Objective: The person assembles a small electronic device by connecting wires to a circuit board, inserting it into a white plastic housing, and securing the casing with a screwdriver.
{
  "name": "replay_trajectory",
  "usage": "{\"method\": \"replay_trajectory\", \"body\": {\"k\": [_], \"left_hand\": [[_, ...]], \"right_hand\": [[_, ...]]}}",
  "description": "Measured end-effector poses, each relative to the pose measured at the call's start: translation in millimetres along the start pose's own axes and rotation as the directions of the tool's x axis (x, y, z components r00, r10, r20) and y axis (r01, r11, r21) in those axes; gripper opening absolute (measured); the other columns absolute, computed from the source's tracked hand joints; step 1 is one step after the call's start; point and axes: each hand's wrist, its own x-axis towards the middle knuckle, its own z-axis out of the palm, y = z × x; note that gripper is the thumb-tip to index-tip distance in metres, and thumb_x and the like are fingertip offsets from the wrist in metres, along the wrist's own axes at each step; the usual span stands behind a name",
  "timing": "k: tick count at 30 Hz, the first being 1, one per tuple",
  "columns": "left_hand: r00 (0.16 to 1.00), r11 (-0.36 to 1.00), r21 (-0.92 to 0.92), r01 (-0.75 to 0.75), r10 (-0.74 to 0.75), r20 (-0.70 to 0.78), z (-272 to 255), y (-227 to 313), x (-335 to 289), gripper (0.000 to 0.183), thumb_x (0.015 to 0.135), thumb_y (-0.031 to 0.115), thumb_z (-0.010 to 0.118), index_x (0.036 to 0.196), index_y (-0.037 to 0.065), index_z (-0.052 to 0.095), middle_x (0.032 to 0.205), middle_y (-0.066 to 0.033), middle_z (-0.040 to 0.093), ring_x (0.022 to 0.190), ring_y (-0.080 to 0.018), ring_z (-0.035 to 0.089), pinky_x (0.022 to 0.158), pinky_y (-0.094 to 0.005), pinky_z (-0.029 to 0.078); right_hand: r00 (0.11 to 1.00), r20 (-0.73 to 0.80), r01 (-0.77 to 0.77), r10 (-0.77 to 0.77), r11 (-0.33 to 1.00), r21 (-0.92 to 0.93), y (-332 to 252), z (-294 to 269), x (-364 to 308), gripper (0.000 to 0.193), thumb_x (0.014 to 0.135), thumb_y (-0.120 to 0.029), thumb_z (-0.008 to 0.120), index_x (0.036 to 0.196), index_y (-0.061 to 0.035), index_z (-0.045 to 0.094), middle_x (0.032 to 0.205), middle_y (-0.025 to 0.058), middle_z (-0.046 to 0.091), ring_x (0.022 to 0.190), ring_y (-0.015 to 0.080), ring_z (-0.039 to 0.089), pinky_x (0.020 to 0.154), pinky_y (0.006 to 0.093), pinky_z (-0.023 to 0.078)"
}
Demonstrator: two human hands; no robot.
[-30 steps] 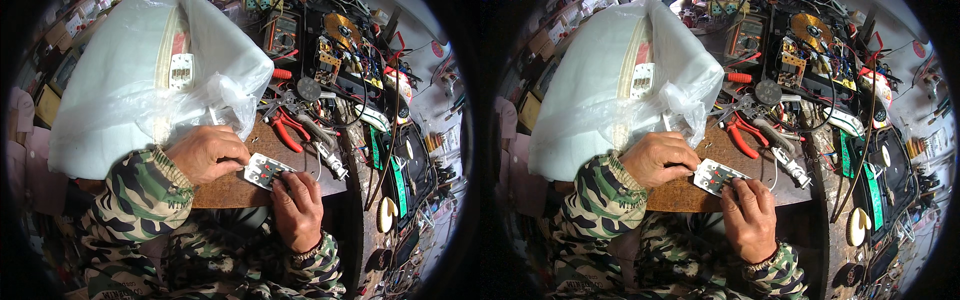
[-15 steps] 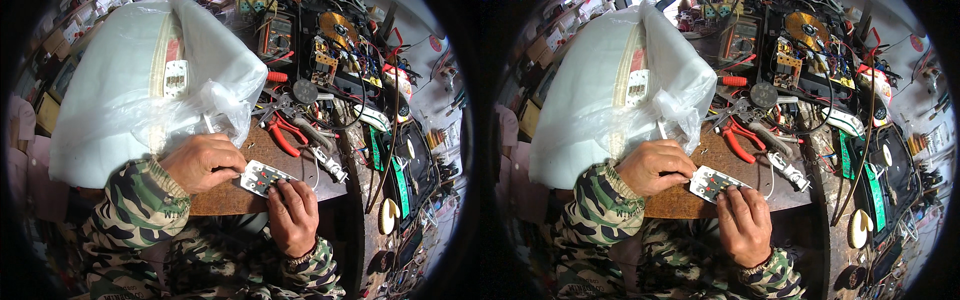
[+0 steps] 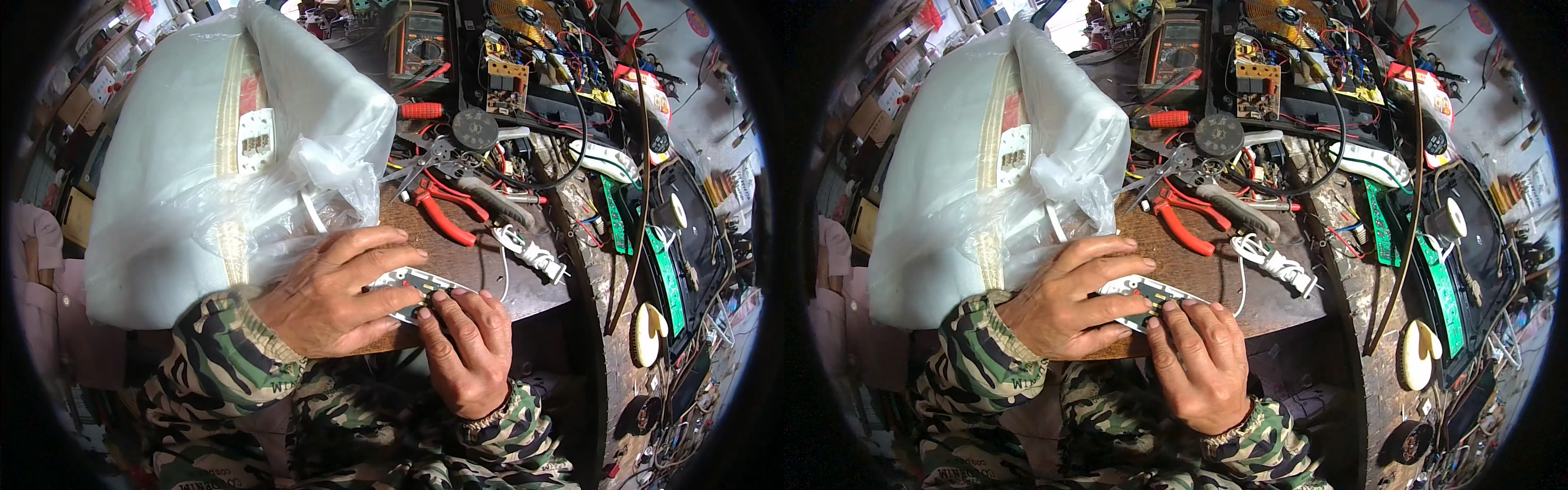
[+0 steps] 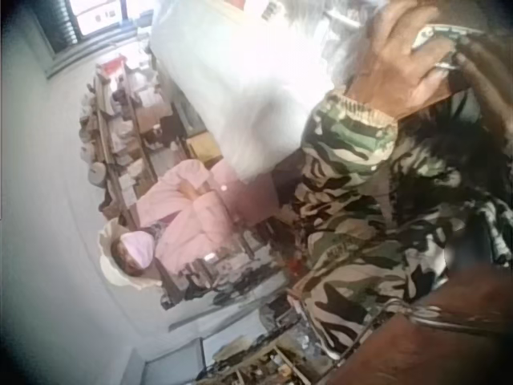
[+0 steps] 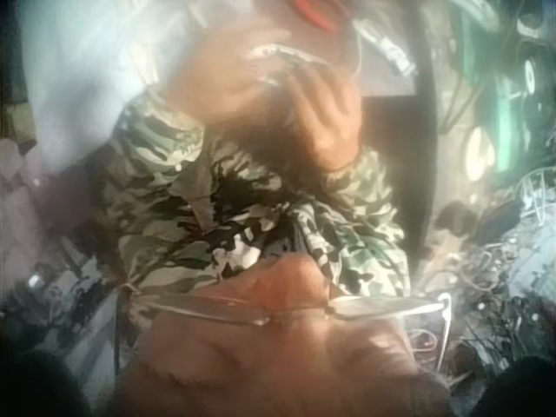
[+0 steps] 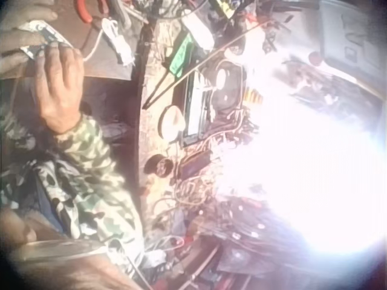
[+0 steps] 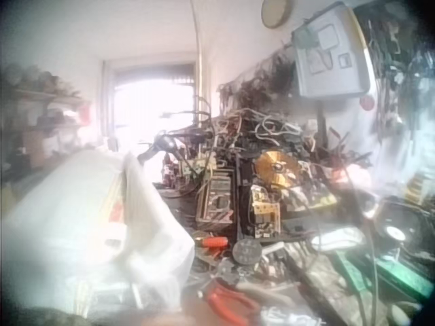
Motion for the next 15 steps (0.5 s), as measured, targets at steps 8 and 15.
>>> {"method": "replay_trajectory", "body": {"k": [8, 15], "left_hand": [[1.0, 0.996, -0.085, 0.008, -0.006, 0.029, 12, -6, 1, 0.048, 0.071, 0.015, 0.09, 0.117, 0.01, 0.076, 0.133, -0.0144, 0.066, 0.122, -0.0355, 0.061, 0.103, -0.0474, 0.052], [1.0, 0.994, -0.105, -0.012, 0.015, 0.021, 11, -5, 3, 0.048, 0.069, 0.015, 0.092, 0.115, 0.013, 0.079, 0.127, -0.014, 0.068, 0.114, -0.0342, 0.063, 0.097, -0.0447, 0.055]], "right_hand": [[0.998, -0.062, 0.032, -0.026, 0.995, 0.093, 8, 1, -1, 0.031, 0.08, -0.008, 0.074, 0.11, 0.0019, 0.075, 0.116, 0.0166, 0.072, 0.111, 0.0337, 0.069, 0.097, 0.0523, 0.055], [0.987, -0.145, -0.072, 0.076, 0.997, 0.032, 9, -5, -29, 0.032, 0.077, -0.008, 0.084, 0.107, -0.0028, 0.075, 0.116, 0.0158, 0.072, 0.114, 0.0357, 0.07, 0.101, 0.0553, 0.053]]}}
